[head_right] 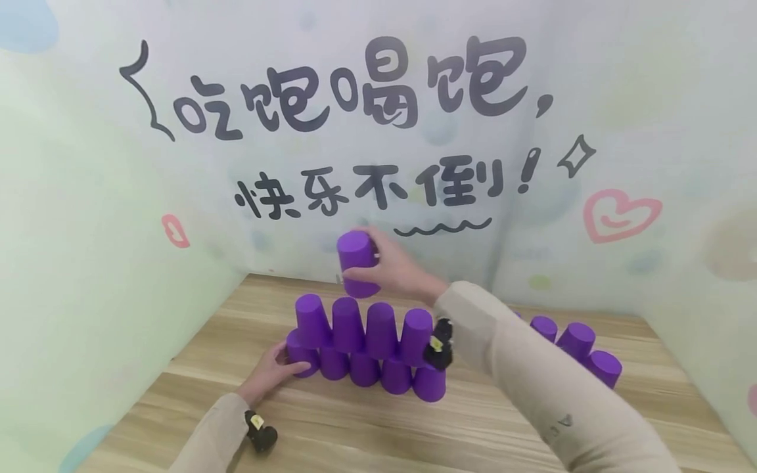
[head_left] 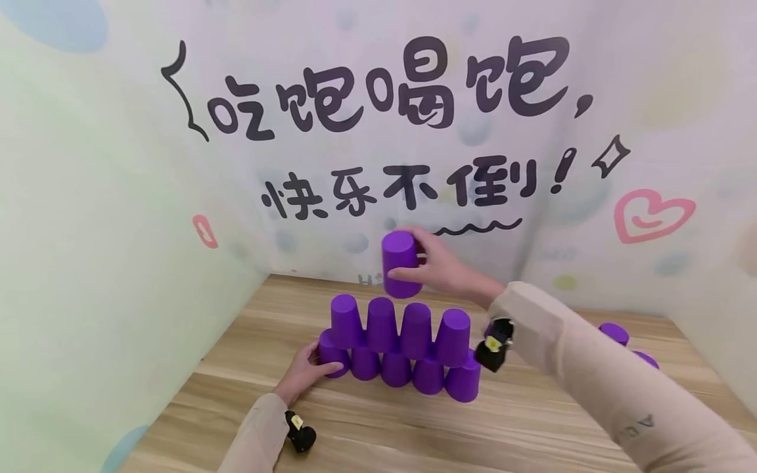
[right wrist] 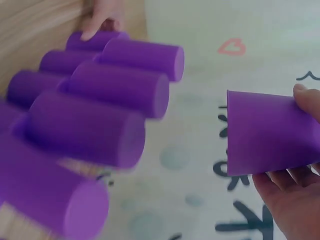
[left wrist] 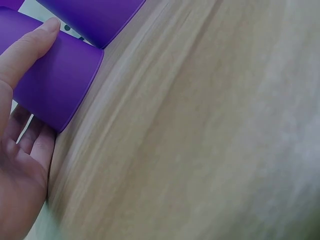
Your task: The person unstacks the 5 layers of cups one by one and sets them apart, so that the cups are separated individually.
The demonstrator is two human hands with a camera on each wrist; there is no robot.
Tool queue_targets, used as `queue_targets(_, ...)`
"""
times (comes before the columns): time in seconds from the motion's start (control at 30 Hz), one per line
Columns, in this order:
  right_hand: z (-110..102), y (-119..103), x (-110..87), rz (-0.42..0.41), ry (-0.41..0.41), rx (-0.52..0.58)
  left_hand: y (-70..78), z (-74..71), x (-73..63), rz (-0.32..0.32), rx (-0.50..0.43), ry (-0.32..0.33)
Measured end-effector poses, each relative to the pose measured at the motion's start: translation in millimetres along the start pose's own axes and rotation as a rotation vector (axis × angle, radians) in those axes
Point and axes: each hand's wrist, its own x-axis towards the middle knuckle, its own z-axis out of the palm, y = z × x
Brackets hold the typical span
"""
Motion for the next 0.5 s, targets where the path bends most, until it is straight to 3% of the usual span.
queue_targets(0.23,-51.3,10.1,-40.9,0.042,0.067,-0.048,-8.8,0.7,4.9,-0.026,0.008,0.014)
queue_targets(0.4,-81.8,31.3,-78.2,0.065,0.148,-0.112,-27.1,0.3,12.9,-0.035,-0.015,0.020)
queue_targets(0.5,-95.4,46.2,-97.5,0.075,0.202,-0.156,-30.1,0.0,14.2,-0.031,-0.023,0.020)
